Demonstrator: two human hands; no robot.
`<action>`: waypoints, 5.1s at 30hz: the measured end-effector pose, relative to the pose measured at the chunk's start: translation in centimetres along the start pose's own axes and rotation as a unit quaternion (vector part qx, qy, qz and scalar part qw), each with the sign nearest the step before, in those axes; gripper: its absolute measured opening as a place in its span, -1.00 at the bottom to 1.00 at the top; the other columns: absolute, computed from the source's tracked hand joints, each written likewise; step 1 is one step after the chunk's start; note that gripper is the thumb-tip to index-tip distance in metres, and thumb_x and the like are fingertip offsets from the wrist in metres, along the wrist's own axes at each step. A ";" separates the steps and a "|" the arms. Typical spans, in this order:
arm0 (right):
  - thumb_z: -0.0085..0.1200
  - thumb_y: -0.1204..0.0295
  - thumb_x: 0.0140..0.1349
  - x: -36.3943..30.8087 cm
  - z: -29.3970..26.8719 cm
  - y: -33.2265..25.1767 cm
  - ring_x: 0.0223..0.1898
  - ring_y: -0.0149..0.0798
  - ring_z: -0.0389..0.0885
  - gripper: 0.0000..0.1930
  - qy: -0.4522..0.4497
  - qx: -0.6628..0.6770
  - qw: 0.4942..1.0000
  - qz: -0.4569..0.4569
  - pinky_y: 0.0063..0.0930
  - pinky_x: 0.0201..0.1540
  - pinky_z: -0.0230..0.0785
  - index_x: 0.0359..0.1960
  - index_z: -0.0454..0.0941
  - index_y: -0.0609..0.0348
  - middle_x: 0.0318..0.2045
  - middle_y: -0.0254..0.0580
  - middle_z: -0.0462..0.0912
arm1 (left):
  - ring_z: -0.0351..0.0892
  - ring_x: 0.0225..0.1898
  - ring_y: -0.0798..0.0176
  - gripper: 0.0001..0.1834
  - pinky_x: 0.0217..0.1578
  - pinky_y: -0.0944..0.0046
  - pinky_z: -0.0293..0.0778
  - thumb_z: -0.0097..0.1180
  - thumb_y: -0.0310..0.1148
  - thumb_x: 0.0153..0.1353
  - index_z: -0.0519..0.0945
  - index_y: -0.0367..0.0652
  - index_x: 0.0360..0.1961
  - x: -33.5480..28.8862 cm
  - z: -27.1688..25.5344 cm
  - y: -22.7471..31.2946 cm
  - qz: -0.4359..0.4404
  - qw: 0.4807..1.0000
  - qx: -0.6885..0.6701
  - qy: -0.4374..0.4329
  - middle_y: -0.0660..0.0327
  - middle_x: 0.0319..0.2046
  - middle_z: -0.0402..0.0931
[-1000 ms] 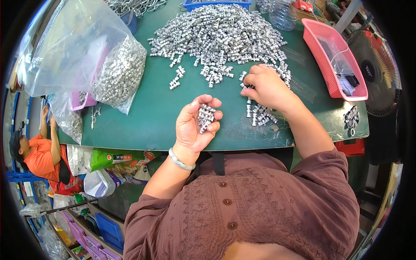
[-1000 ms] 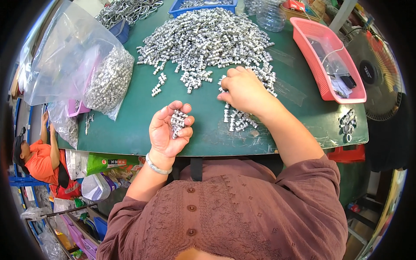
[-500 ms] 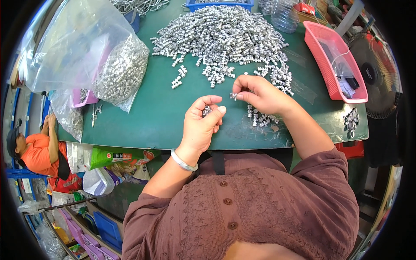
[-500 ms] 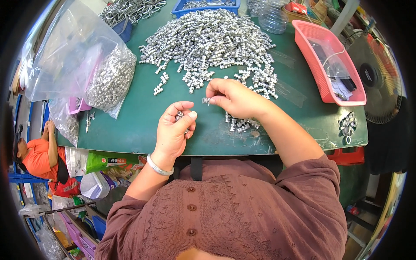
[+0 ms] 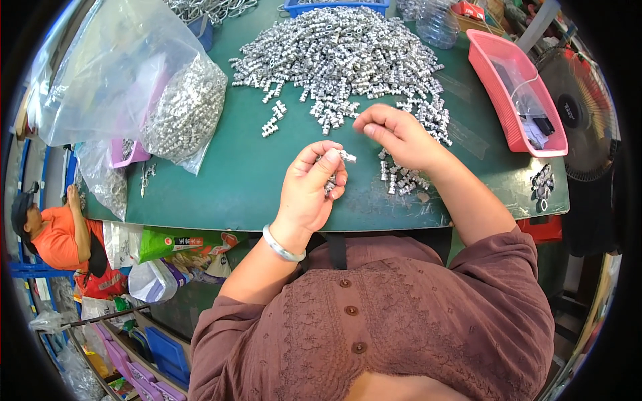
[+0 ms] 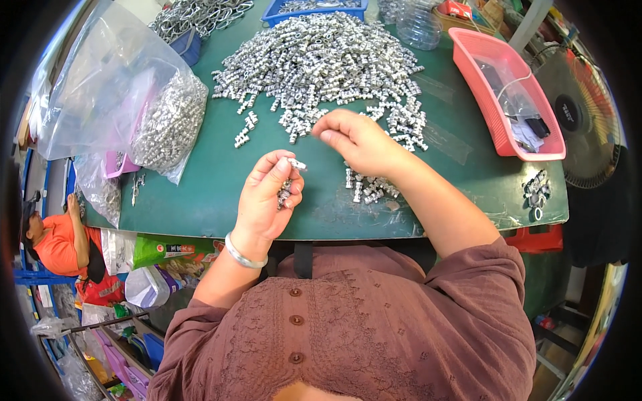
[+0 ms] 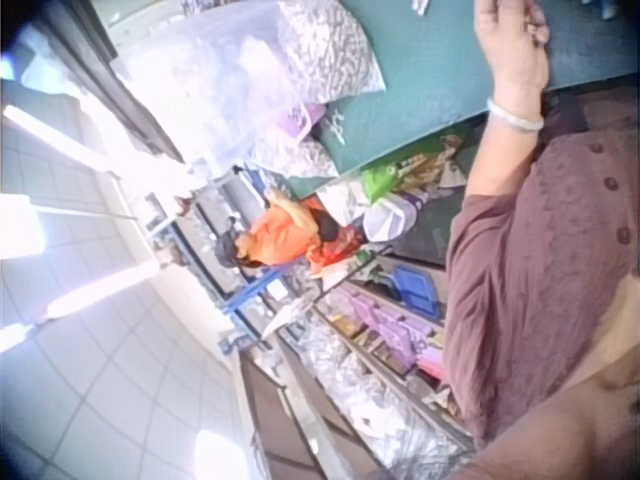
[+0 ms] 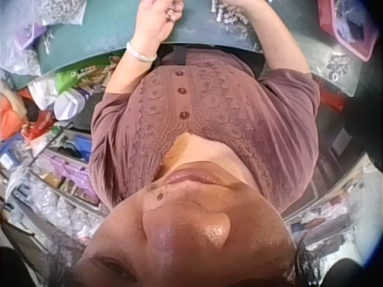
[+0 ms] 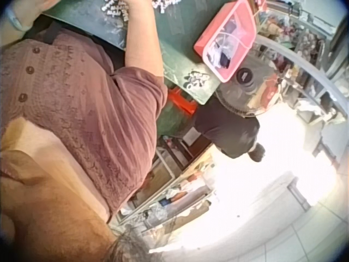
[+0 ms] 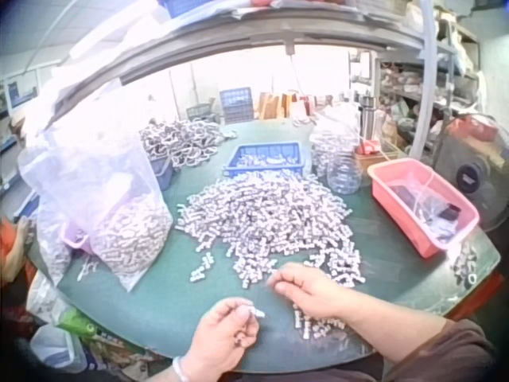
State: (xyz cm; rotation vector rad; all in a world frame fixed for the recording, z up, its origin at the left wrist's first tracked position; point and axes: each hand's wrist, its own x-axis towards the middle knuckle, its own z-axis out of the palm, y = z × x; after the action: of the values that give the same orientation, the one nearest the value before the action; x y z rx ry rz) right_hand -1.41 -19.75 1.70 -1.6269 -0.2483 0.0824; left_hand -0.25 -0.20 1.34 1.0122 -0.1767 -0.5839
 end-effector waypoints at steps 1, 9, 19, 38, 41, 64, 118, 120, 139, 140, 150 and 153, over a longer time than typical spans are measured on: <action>-0.07 0.52 0.13 0.1 -0.6 0.5 -0.19 -0.28 0.42 -0.83 0.064 -0.247 0.964 -0.074 -0.41 -0.09 0.25 -0.23 0.45 0.24 -0.29 -0.24 0.49 | 0.29 -0.55 0.45 -0.89 -0.66 0.56 0.18 -0.03 -0.37 0.21 0.44 -0.15 -0.27 0.1 -0.2 0.2 -0.057 0.994 -0.089 -0.011 0.29 -0.48 0.40; 0.04 0.59 -0.07 0.7 -0.7 1.4 -0.09 -0.14 0.35 -0.74 0.084 -0.579 0.808 -0.077 -0.34 -0.09 0.20 -0.28 0.54 0.10 -0.29 -0.23 0.46 | 0.24 -0.53 0.44 -0.87 -0.69 0.57 0.21 -0.08 -0.29 0.24 0.41 -0.10 -0.35 0.4 -1.2 0.1 -0.177 0.936 -0.298 -0.060 0.30 -0.47 0.31; 0.07 0.66 -0.04 0.5 0.0 0.2 -0.34 -0.36 0.47 -0.73 0.110 -0.238 0.965 -0.023 -0.49 -0.28 0.33 -0.23 0.49 0.20 -0.41 -0.29 0.48 | 0.43 -0.40 0.28 -0.80 -0.60 0.47 0.36 -0.02 -0.42 0.13 0.43 -0.15 -0.19 0.3 -0.9 0.7 -0.167 0.952 -0.258 0.007 0.18 -0.35 0.46; -0.02 0.60 0.02 0.3 -1.0 0.5 -0.20 -0.16 0.46 -0.84 0.149 -0.374 0.902 -0.154 -0.37 -0.16 0.30 -0.32 0.49 0.24 -0.32 -0.16 0.50 | 0.30 -0.48 0.38 -0.86 -0.69 0.55 0.22 -0.08 -0.31 0.23 0.41 -0.15 -0.30 0.6 -1.0 -0.3 -0.182 0.953 -0.243 -0.014 0.26 -0.45 0.35; 0.01 0.57 -0.01 0.3 -1.3 0.6 -0.19 -0.09 0.41 -0.84 0.164 -0.527 0.826 -0.117 -0.31 -0.11 0.26 -0.34 0.50 0.22 -0.31 -0.14 0.49 | 0.28 -0.48 0.39 -0.86 -0.70 0.56 0.22 -0.08 -0.31 0.23 0.40 -0.16 -0.33 0.5 -1.1 -0.2 -0.196 0.940 -0.279 -0.026 0.27 -0.46 0.32; 0.16 0.38 -0.08 2.2 0.1 1.9 -0.09 -0.15 0.32 -0.67 0.102 -0.561 0.813 -0.116 -0.25 -0.07 0.16 -0.20 0.50 0.03 -0.20 -0.27 0.43 | 0.39 -0.46 0.35 -0.87 -0.63 0.50 0.25 -0.01 -0.31 0.20 0.46 -0.11 -0.31 0.1 -1.1 -0.7 -0.049 0.992 -0.110 0.034 0.25 -0.45 0.44; 0.11 0.52 -0.08 0.4 0.0 0.6 -0.20 -0.14 0.36 -0.78 -0.042 -0.497 0.854 -0.151 -0.33 -0.14 0.23 -0.32 0.52 0.11 -0.35 -0.24 0.42 | 0.27 -0.48 0.37 -0.83 -0.67 0.55 0.27 -0.09 -0.25 0.24 0.43 -0.11 -0.32 0.3 -1.9 -0.5 -0.178 0.919 -0.348 -0.057 0.25 -0.45 0.31; 0.10 0.52 -0.06 0.5 0.1 0.7 -0.20 -0.13 0.36 -0.84 -0.039 -0.483 0.861 -0.156 -0.32 -0.14 0.23 -0.38 0.50 0.13 -0.35 -0.23 0.42 | 0.30 -0.46 0.34 -0.83 -0.65 0.52 0.30 -0.08 -0.25 0.23 0.44 -0.12 -0.30 0.3 -2.2 -0.6 -0.178 0.915 -0.355 -0.067 0.24 -0.43 0.33; 0.14 0.60 -0.08 0.2 1.6 -1.0 -0.35 -0.18 0.48 -0.74 0.008 -0.256 0.936 -0.240 -0.44 -0.31 0.35 -0.30 0.42 0.20 -0.42 -0.18 0.47 | 0.36 -0.45 0.36 -0.82 -0.63 0.51 0.26 -0.04 -0.28 0.22 0.42 -0.10 -0.22 0.3 -1.2 -0.7 -0.136 0.976 -0.167 0.018 0.24 -0.42 0.42; 0.14 0.59 -0.08 0.3 1.4 -0.9 -0.35 -0.18 0.49 -0.72 0.013 -0.257 0.937 -0.237 -0.43 -0.30 0.35 -0.27 0.42 0.20 -0.41 -0.18 0.48 | 0.35 -0.46 0.36 -0.84 -0.64 0.52 0.25 -0.04 -0.27 0.22 0.42 -0.10 -0.25 0.3 -1.2 -0.7 -0.148 0.968 -0.202 0.011 0.25 -0.42 0.40; 0.06 0.58 -0.04 2.4 0.7 1.2 -0.02 -0.07 0.34 -0.59 0.076 -0.475 0.855 -0.192 -0.27 0.03 0.20 -0.07 0.37 0.17 -0.09 -0.09 0.41 | 0.32 -0.45 0.33 -0.84 -0.65 0.52 0.29 -0.06 -0.25 0.20 0.42 -0.10 -0.33 0.4 -1.9 -0.7 -0.192 0.925 -0.323 -0.052 0.24 -0.41 0.35; 0.06 0.54 -0.04 2.8 1.2 2.4 0.08 -0.02 0.26 -0.55 0.058 -0.532 0.824 -0.188 -0.24 0.10 0.13 -0.02 0.35 0.15 0.03 -0.09 0.33 | 0.36 -0.41 0.27 -0.79 -0.61 0.48 0.34 -0.04 -0.20 0.17 0.45 -0.11 -0.32 0.3 -1.7 -0.4 -0.180 0.934 -0.305 -0.039 0.21 -0.37 0.38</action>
State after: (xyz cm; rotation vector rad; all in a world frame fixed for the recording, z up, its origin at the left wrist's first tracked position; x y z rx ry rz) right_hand 1.37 -18.12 -0.50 -2.6436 -0.5830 -0.5582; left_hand 0.51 0.75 0.09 0.4107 0.1252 -0.9440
